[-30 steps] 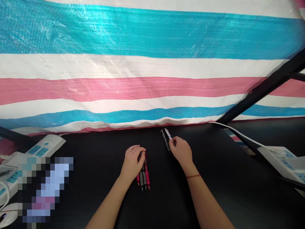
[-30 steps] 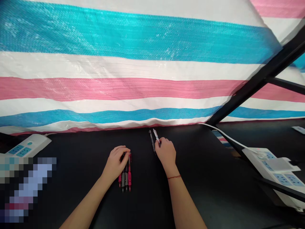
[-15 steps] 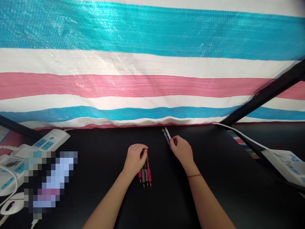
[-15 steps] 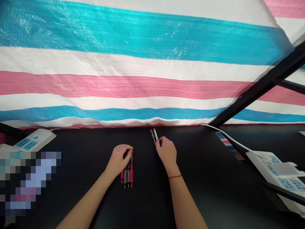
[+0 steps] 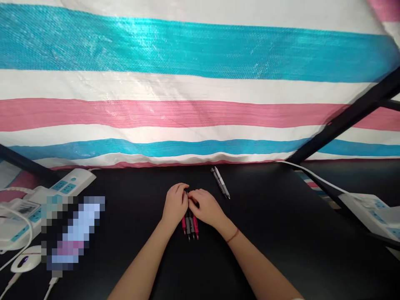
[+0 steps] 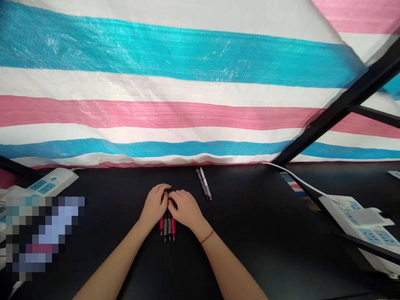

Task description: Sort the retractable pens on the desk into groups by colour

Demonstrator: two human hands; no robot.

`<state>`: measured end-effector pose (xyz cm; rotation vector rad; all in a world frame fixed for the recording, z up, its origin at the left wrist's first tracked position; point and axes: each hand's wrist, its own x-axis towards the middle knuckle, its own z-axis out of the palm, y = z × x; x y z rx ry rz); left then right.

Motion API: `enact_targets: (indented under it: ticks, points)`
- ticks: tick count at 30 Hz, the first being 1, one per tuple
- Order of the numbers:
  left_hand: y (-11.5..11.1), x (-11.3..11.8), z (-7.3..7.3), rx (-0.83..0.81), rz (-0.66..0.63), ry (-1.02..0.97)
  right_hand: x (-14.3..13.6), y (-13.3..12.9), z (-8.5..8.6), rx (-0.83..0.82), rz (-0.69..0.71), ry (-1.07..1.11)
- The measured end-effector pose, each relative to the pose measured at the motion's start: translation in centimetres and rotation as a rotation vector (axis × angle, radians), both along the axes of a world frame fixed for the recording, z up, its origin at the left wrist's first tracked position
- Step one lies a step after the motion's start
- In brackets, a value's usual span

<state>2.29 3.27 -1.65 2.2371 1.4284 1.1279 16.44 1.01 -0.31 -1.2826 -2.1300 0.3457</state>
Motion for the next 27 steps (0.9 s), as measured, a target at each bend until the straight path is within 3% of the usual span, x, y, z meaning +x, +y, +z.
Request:
enact_targets:
  ticks: [7, 13, 18, 23, 27]
  points:
    - [-0.2, 0.2, 0.3, -0.032, 0.01, 0.088, 0.3, 0.9, -0.9, -0.083, -0.038, -0.003]
    - [-0.1, 0.2, 0.3, -0.045, 0.003, 0.109, 0.2, 0.7, -0.1, -0.056, -0.035, -0.225]
    - [0.0, 0.0, 0.1, -0.027, -0.015, 0.106, 0.7, 0.5, 0.3, -0.069, -0.003, -0.195]
    - [-0.2, 0.0, 0.1, 0.035, -0.035, 0.114, 1.5, 0.3, 0.1, -0.097, -0.008, 0.187]
    - [-1.2, 0.3, 1.6, 0.199, 0.003, 0.062, 1.7, 0.5, 0.2, -0.1, -0.156, 0.693]
